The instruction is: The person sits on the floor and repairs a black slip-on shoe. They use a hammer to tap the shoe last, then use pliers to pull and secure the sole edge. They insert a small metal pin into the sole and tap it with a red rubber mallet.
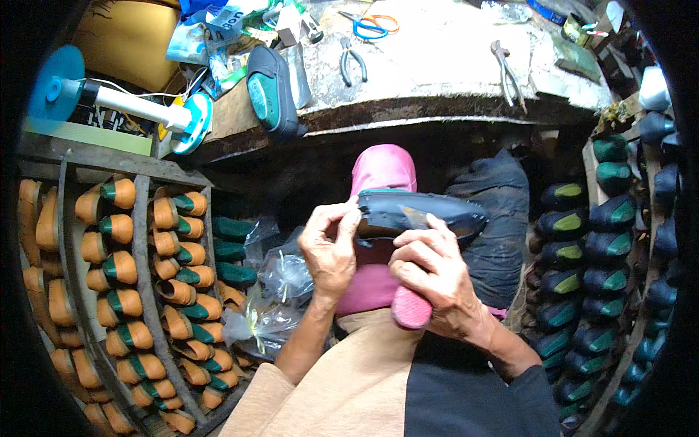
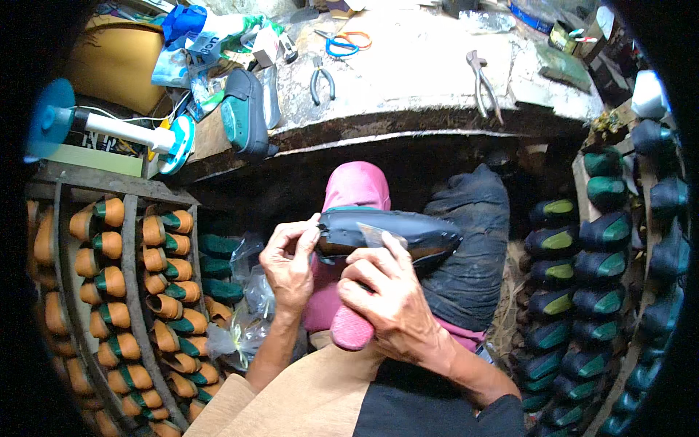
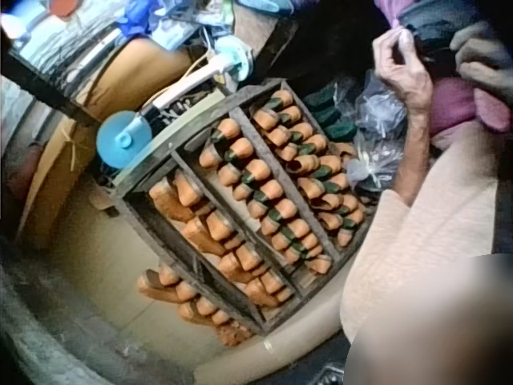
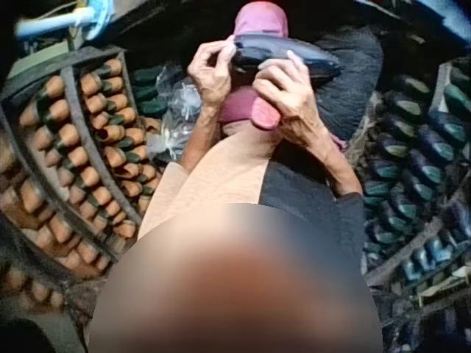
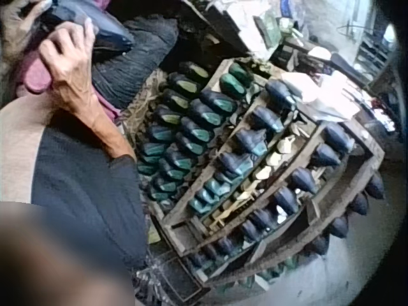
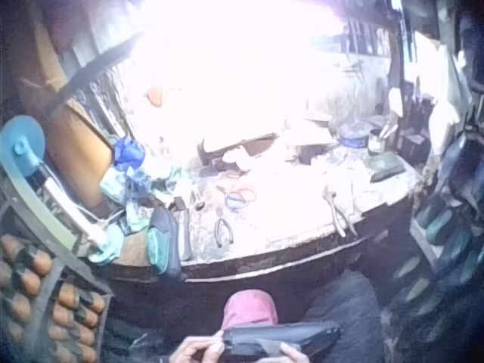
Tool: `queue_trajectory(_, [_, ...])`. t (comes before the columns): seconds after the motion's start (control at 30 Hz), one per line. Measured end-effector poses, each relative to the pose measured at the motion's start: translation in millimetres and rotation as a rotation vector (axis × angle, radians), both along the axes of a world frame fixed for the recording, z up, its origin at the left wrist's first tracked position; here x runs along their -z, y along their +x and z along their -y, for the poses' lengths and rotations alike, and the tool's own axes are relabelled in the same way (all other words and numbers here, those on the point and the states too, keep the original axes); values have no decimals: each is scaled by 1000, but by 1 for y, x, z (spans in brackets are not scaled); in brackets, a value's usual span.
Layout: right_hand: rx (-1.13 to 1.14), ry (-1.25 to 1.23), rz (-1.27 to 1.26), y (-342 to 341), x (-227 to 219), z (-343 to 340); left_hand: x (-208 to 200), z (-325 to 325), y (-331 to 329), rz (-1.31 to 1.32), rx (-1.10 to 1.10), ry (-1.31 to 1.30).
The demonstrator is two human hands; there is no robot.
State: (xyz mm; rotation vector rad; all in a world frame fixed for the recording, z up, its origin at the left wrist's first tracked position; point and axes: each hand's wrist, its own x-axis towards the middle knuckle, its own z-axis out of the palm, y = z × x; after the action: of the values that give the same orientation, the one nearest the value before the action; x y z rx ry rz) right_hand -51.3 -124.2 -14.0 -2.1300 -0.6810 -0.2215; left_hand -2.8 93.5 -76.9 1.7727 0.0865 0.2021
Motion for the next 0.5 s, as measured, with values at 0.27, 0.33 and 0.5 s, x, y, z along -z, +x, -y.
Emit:
queue_trajectory(0.27, [450,-190,216,0,-47,85,-17,5,84,-55,419,-119])
queue_trajectory(0.33, [510,-210,225,19,-41,97,-17,40,92,-29,608,-1])
queue_trajectory(0.5, [496,9,-141,47,-22,105,-2,86,95,-182,683,-370])
